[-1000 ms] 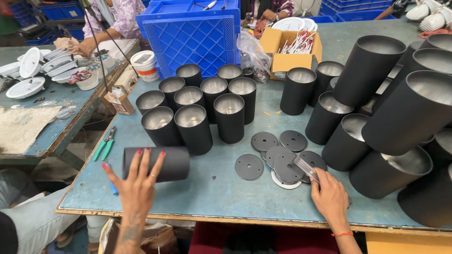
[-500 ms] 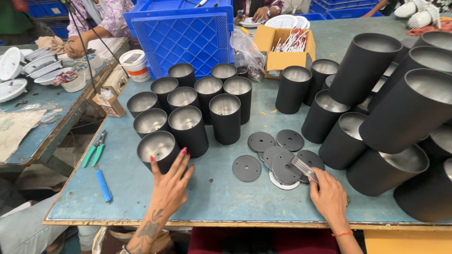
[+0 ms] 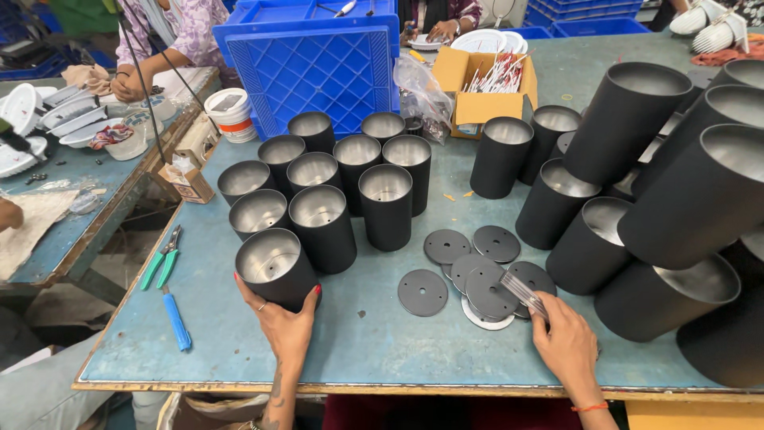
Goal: The person repeatedly picks up black cylindrical containers and circular perforated metal discs. Using a clear plastic tool, they press the discs into the open ends of the cylinders. The person then places the assembled units on the table.
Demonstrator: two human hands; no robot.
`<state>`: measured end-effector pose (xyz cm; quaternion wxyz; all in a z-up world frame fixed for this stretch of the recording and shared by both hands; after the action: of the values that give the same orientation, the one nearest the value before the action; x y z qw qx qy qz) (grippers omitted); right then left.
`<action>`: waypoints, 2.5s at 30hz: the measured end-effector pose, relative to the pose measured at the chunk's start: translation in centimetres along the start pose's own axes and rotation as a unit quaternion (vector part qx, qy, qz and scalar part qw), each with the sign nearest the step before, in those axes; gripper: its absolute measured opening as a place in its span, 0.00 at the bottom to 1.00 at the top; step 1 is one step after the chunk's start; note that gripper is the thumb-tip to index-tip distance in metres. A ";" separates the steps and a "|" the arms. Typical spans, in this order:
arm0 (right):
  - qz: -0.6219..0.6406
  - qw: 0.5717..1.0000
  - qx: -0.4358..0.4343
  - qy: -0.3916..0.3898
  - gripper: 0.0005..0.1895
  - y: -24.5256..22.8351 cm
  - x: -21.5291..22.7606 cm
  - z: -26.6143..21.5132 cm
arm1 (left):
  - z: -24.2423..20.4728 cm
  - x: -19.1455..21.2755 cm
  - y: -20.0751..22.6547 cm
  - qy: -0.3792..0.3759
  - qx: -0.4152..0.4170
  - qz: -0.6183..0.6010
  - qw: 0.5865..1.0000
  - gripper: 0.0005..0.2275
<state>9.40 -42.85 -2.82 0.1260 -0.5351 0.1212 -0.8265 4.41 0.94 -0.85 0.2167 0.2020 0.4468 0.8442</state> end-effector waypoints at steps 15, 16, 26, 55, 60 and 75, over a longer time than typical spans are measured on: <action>0.004 0.999 0.026 0.026 0.16 -0.6 0.3 0.0 | -3.3 -4.7 1.4 -0.095 -0.011 0.034 0.995 0.60; 0.003 0.999 0.024 0.022 0.15 -0.6 0.4 0.1 | -3.2 -4.8 1.6 -0.089 -0.048 0.064 0.993 0.60; 0.013 0.997 0.061 0.051 0.15 -1.0 1.0 -0.1 | 1.0 -6.8 0.5 -0.134 -0.086 0.203 0.966 0.61; 0.096 0.994 0.034 0.045 0.20 -0.8 2.2 0.2 | -4.7 -28.9 28.5 -0.319 -0.477 -0.023 0.819 0.33; 0.101 0.991 0.046 0.080 0.16 -0.8 2.3 0.5 | -3.8 -34.1 32.4 -0.319 -0.459 -0.028 0.829 0.38; 0.091 0.994 0.013 0.054 0.15 -0.8 2.3 0.5 | -2.3 -29.4 24.1 -0.198 -0.237 -0.203 0.929 0.16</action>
<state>8.87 -42.92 -0.35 0.2007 -0.4746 0.1656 -0.8409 22.94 -28.85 13.97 0.5093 0.2131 0.2130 0.8061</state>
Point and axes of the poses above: each hand's wrist, its own z-axis towards the middle knuckle, its own x-axis out of the back of the hand, y = z × x, the point moved 2 cm from there along z, towards the middle knuckle, and after that the axes turned 6 degrees about -z, right-handed, at the moved point
